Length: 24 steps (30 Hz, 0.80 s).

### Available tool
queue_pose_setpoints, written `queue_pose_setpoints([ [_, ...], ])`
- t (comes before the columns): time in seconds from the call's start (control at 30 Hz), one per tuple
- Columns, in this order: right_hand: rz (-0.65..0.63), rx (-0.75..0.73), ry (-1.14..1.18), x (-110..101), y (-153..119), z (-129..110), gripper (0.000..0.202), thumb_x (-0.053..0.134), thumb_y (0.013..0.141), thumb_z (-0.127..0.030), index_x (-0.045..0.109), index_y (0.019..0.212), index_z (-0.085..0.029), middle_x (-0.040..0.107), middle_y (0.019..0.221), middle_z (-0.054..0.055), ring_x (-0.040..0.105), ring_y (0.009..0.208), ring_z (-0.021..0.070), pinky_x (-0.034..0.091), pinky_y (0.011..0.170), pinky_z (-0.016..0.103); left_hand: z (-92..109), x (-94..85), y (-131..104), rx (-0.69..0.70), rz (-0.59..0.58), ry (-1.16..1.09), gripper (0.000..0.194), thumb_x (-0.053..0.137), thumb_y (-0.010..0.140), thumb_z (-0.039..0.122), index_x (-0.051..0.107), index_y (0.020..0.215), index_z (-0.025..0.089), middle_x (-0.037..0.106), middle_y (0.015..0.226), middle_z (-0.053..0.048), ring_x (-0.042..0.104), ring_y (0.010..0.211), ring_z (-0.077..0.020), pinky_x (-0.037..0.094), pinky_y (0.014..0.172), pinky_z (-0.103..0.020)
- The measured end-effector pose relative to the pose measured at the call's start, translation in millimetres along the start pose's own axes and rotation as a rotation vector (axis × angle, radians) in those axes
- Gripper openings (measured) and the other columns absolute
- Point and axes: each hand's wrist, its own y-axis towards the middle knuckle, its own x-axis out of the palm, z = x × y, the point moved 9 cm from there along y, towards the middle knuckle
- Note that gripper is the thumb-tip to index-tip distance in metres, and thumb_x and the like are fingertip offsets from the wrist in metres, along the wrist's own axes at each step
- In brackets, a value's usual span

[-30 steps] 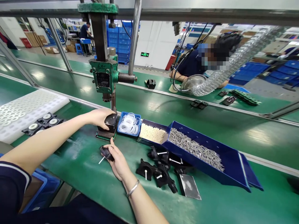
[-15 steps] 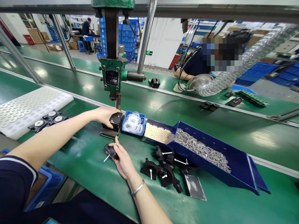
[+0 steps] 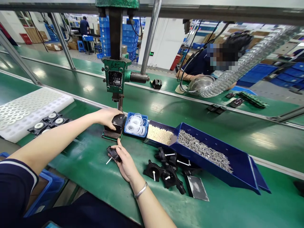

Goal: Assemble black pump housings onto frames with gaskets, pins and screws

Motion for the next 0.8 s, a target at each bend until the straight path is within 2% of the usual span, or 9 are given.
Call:
queue_pose_setpoints([
  [0.23, -0.005, -0.01, -0.004, 1.2, -0.9, -1.0, 0.025, 0.073, 0.088, -0.046, 0.078, 0.096, -0.023, 0.007, 0.17, -0.005, 0.047, 0.137, 0.0338, 0.044, 0.112, 0.05, -0.1, -0.1, -0.3, 0.003, -0.032, -0.007, 0.078, 0.084, 0.06, 0.04, 0.058, 0.13, 0.017, 0.07, 0.12, -0.012, 0.066, 0.106, -0.0319, 0.049, 0.083, -0.032],
  [0.4, 0.016, -0.003, -0.045, -2.0, -1.0, 1.4, 0.027, 0.074, 0.086, -0.047, 0.078, 0.096, -0.022, 0.008, 0.169, -0.004, 0.053, 0.132, 0.0334, 0.046, 0.111, 0.049, 6.8, 6.1, -0.2, 0.009, -0.072, -0.034, 0.089, 0.087, 0.061, 0.039, 0.051, 0.14, 0.015, 0.064, 0.132, -0.016, 0.062, 0.118, -0.0335, 0.047, 0.094, -0.034],
  [0.47, 0.039, 0.0, -0.054, -5.4, -2.9, 2.9, 0.028, 0.074, 0.086, -0.048, 0.078, 0.097, -0.023, 0.011, 0.169, -0.005, 0.052, 0.133, 0.0346, 0.046, 0.111, 0.049, 6.3, 0.0, -8.6, -0.02, -0.075, -0.032, 0.099, 0.088, 0.063, 0.042, 0.043, 0.147, 0.013, 0.056, 0.142, -0.021, 0.055, 0.128, -0.0364, 0.045, 0.102, -0.037],
  [0.5, 0.052, 0.002, -0.057, -7.6, -4.3, 3.5, 0.028, 0.074, 0.086, -0.048, 0.078, 0.097, -0.023, 0.013, 0.169, -0.005, 0.051, 0.134, 0.0351, 0.046, 0.112, 0.05, 4.2, -8.9, -17.1, -0.04, -0.053, -0.025, 0.105, 0.088, 0.063, 0.045, 0.039, 0.149, 0.011, 0.05, 0.146, -0.024, 0.05, 0.133, -0.0383, 0.042, 0.106, -0.04],
  [0.6, 0.087, 0.02, -0.069, -14.5, -8.6, 5.9, 0.027, 0.075, 0.085, -0.048, 0.079, 0.098, -0.025, 0.023, 0.167, -0.003, 0.05, 0.135, 0.0352, 0.043, 0.114, 0.051, -5.4, -57.3, -67.6, -0.086, 0.109, -0.018, 0.109, 0.083, 0.069, 0.055, 0.032, 0.153, 0.008, 0.037, 0.156, -0.026, 0.038, 0.144, -0.0378, 0.034, 0.115, -0.042],
  [0.67, 0.101, 0.044, -0.064, -18.3, -10.6, 8.0, 0.027, 0.075, 0.085, -0.047, 0.078, 0.099, -0.024, 0.029, 0.165, -0.001, 0.051, 0.135, 0.0347, 0.041, 0.116, 0.052, -14.9, -86.8, -120.4, -0.142, 0.197, -0.034, 0.097, 0.077, 0.077, 0.056, 0.035, 0.151, 0.011, 0.042, 0.154, -0.022, 0.042, 0.142, -0.0324, 0.035, 0.116, -0.04],
  [0.7, 0.105, 0.055, -0.053, -19.7, -11.0, 9.2, 0.027, 0.076, 0.085, -0.046, 0.078, 0.099, -0.023, 0.034, 0.163, 0.001, 0.051, 0.135, 0.0345, 0.04, 0.117, 0.052, -21.2, -92.2, -149.1, -0.197, 0.193, -0.035, 0.091, 0.077, 0.078, 0.056, 0.038, 0.149, 0.013, 0.046, 0.151, -0.019, 0.047, 0.139, -0.0315, 0.037, 0.114, -0.04],
  [0.73, 0.105, 0.065, -0.038, -20.6, -11.0, 10.2, 0.027, 0.076, 0.085, -0.046, 0.078, 0.099, -0.023, 0.039, 0.16, 0.003, 0.052, 0.135, 0.0343, 0.04, 0.117, 0.052, -28.2, -89.4, -177.8, -0.265, 0.152, -0.029, 0.088, 0.077, 0.079, 0.055, 0.04, 0.148, 0.015, 0.05, 0.149, -0.018, 0.049, 0.136, -0.0314, 0.04, 0.113, -0.041],
  [0.8, 0.098, 0.085, 0.006, -21.6, -9.7, 12.1, 0.028, 0.076, 0.085, -0.045, 0.078, 0.101, -0.021, 0.05, 0.152, 0.007, 0.053, 0.134, 0.0341, 0.039, 0.117, 0.052, -38.2, -63.3, -229.9, -0.367, 0.025, -0.02, 0.086, 0.078, 0.079, 0.05, 0.04, 0.148, 0.014, 0.05, 0.149, -0.019, 0.05, 0.137, -0.0337, 0.04, 0.113, -0.045],
])
